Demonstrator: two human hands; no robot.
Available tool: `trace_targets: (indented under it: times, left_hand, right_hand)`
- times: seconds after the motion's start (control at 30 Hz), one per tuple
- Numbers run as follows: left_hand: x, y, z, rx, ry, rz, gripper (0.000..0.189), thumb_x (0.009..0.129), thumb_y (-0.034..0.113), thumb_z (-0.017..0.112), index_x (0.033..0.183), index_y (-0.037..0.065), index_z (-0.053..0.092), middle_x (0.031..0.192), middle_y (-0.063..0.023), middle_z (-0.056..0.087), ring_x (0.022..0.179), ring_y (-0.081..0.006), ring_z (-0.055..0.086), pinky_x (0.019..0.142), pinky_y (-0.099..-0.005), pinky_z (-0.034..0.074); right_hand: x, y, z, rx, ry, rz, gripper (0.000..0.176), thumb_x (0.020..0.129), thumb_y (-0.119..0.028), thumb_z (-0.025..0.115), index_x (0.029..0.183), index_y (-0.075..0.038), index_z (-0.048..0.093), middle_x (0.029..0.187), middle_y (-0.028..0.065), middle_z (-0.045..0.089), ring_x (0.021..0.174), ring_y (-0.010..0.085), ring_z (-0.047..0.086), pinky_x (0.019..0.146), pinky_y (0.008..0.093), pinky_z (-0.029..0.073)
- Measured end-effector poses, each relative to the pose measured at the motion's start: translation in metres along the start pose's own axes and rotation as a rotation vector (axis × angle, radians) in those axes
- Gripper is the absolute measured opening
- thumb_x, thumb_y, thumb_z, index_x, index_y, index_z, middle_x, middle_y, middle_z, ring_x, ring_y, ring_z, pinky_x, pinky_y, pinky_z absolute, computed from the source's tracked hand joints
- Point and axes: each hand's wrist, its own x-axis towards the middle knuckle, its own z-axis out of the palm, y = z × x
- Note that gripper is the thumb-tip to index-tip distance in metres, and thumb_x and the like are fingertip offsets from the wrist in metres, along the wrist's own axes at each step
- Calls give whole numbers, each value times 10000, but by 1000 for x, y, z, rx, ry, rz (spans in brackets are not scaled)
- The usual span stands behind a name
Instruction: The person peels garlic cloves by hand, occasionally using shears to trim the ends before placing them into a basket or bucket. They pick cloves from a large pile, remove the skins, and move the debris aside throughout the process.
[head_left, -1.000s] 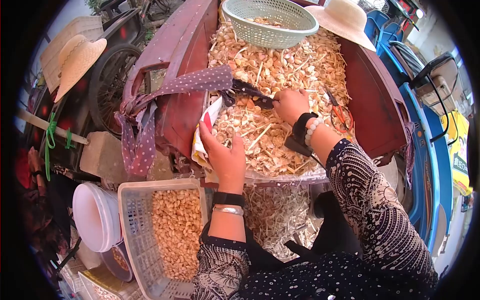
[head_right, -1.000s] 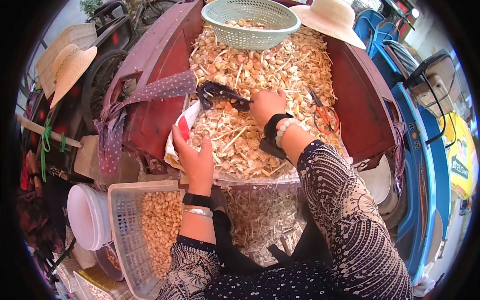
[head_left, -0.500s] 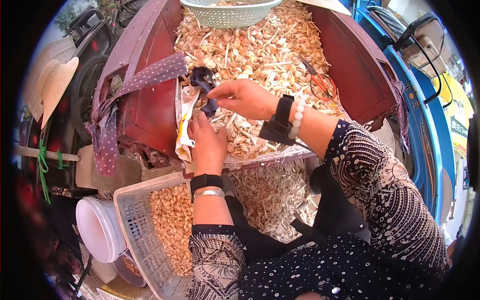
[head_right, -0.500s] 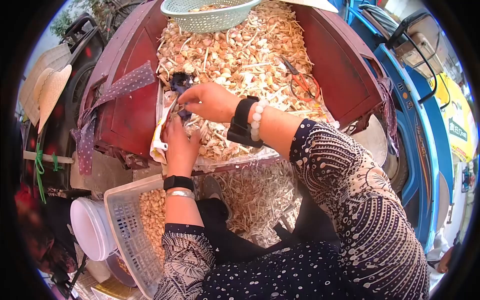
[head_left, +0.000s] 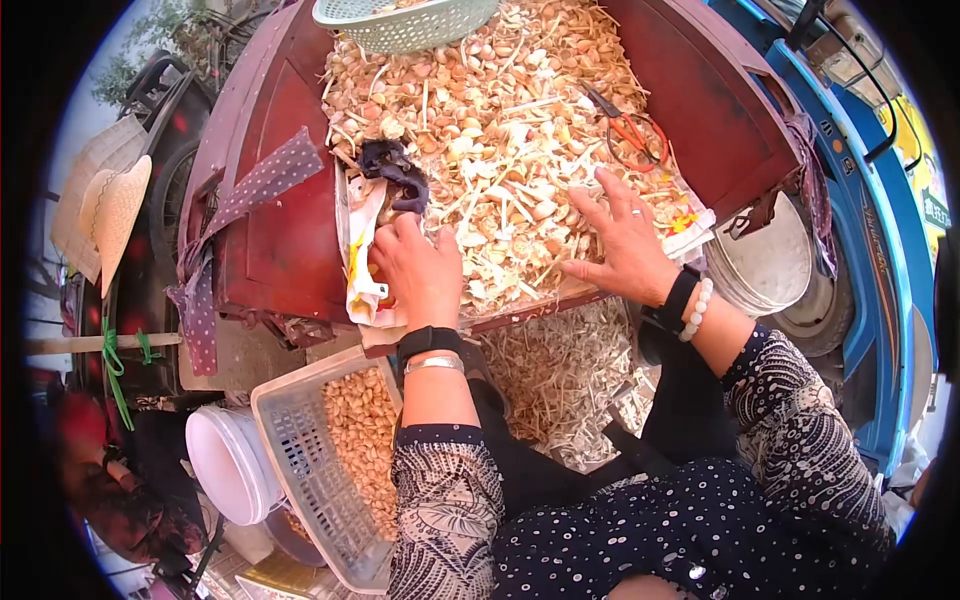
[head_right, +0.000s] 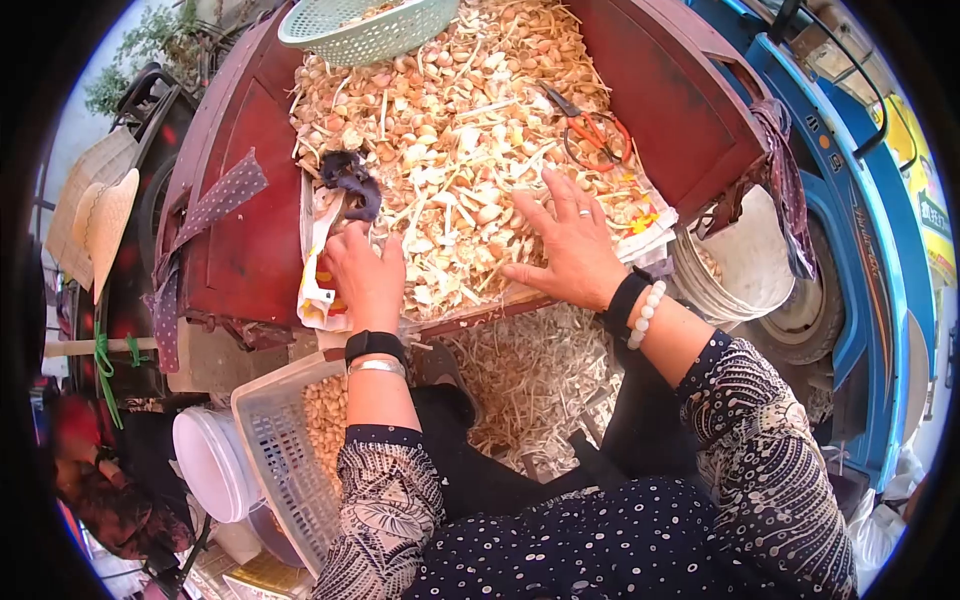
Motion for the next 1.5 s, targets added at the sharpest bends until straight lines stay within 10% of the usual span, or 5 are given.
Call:
trace_targets:
  times: [0.47, 0.73, 1.07, 1.33, 1.5]
  left_hand:
    - [3, 41, 43, -329, 25, 520, 346, 836, 220, 566, 1155, 91, 537, 1246, -143, 458, 1145, -291, 436, 1002, -483, 240]
    - [18, -35, 6, -204, 37, 4, 495, 844, 356, 581, 1140, -36, 523, 1236, -248, 447, 1162, -369, 414, 997, -437, 307]
    - [-16, 26, 20, -8, -77, 143, 629, 849, 538, 487, 1249, 53, 470, 1362, -267, 305, 1247, -451, 270, 1025, -507, 230]
    - [-37, 45, 12, 20, -84, 499, 477, 736, 288, 682, 1155, 115, 534, 1419, -158, 270, 1312, -401, 192, 1033, -598, 94]
    - [-35, 28, 9, -109, -27, 545, 399, 655, -28, 633, 1027, 113, 601, 1277, -141, 440, 1194, -360, 365, 985, -452, 296]
  right_hand:
    - [39, 13, 25, -78, 119, 18, 679, 758, -542, 608, 1345, -271, 401, 1414, 187, 258, 1297, 390, 231, 1056, 516, 110]
    - [13, 3, 4, -5, 192, 157, 699, 748, -481, 654, 1336, -187, 418, 1417, 197, 232, 1310, 383, 211, 1060, 508, 125]
    - [11, -34, 26, 6, 84, -24, 975, 603, -523, 747, 1394, -186, 289, 1432, 182, 207, 1327, 377, 188, 1007, 554, 216]
    - [30, 1, 15, 187, 216, -189, 455, 620, -117, 702, 1064, -109, 605, 1244, 80, 490, 1083, 309, 463, 893, 401, 407]
    - [17, 0, 17, 236, 307, -283, 164, 676, -34, 594, 812, -101, 656, 1135, 53, 566, 983, 271, 518, 836, 363, 443]
